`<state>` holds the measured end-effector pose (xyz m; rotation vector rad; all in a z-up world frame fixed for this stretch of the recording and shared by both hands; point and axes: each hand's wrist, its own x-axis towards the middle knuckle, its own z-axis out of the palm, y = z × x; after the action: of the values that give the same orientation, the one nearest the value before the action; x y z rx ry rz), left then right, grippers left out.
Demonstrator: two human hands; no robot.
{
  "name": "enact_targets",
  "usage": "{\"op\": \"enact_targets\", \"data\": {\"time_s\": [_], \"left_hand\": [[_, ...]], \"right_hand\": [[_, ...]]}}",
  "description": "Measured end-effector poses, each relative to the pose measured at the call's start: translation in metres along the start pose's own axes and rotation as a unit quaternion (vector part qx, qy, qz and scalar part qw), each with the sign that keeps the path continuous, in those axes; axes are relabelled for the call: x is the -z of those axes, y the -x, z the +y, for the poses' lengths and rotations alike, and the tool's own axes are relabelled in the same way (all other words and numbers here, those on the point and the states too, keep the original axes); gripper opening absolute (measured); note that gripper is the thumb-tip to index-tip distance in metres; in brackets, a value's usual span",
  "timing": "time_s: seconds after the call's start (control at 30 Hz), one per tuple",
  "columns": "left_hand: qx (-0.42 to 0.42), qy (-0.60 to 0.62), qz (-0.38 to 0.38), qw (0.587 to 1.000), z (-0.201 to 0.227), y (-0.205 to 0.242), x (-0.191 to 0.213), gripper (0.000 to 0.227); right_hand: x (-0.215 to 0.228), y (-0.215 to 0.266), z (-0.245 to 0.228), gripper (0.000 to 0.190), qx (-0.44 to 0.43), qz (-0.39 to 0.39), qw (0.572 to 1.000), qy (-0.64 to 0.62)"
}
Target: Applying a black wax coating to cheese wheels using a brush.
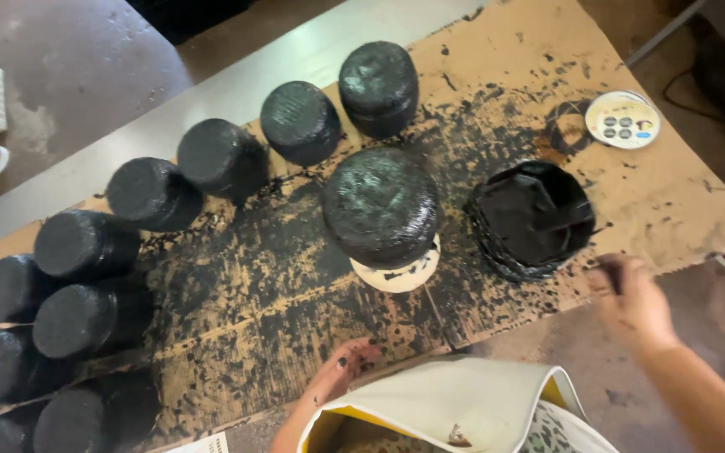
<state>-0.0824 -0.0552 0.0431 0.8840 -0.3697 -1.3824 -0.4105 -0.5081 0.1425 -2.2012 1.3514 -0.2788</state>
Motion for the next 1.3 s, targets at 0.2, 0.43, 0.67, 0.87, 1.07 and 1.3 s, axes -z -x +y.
{"op": "enact_targets", "data": {"time_s": [0.2,0.43,0.67,0.87,1.07,1.3], "left_hand": [[-0.027,-0.064,-0.018,0.997,0.020,-0.015,-0.048,0.072],[-0.024,-0.078,0.047,0.996,0.017,-0.019,-0.077,0.071],[-0.006,-0.173,0.090,0.981,0.061,-0.025,-0.134,0.070],[0.029,-0.112,0.336,0.935,0.074,-0.036,-0.129,0.117],[0.016,-0.152,0.323,0.934,0.160,-0.046,-0.195,0.087],[0.053,-0.122,0.386,0.913,0.164,-0.107,-0.124,0.093]], "right_hand": [[-0.037,0.025,0.000,0.037,-0.039,-0.138,0.988,-0.063],[-0.077,0.017,0.053,0.038,0.012,-0.165,0.985,-0.056],[-0.066,0.006,0.054,0.052,-0.011,-0.227,0.974,0.006],[-0.008,0.002,0.006,0.064,-0.099,-0.269,0.957,-0.041],[0.008,-0.011,0.003,0.050,0.022,-0.116,0.989,-0.093],[0.016,-0.051,-0.133,0.044,-0.059,-0.189,0.899,-0.390]]}}
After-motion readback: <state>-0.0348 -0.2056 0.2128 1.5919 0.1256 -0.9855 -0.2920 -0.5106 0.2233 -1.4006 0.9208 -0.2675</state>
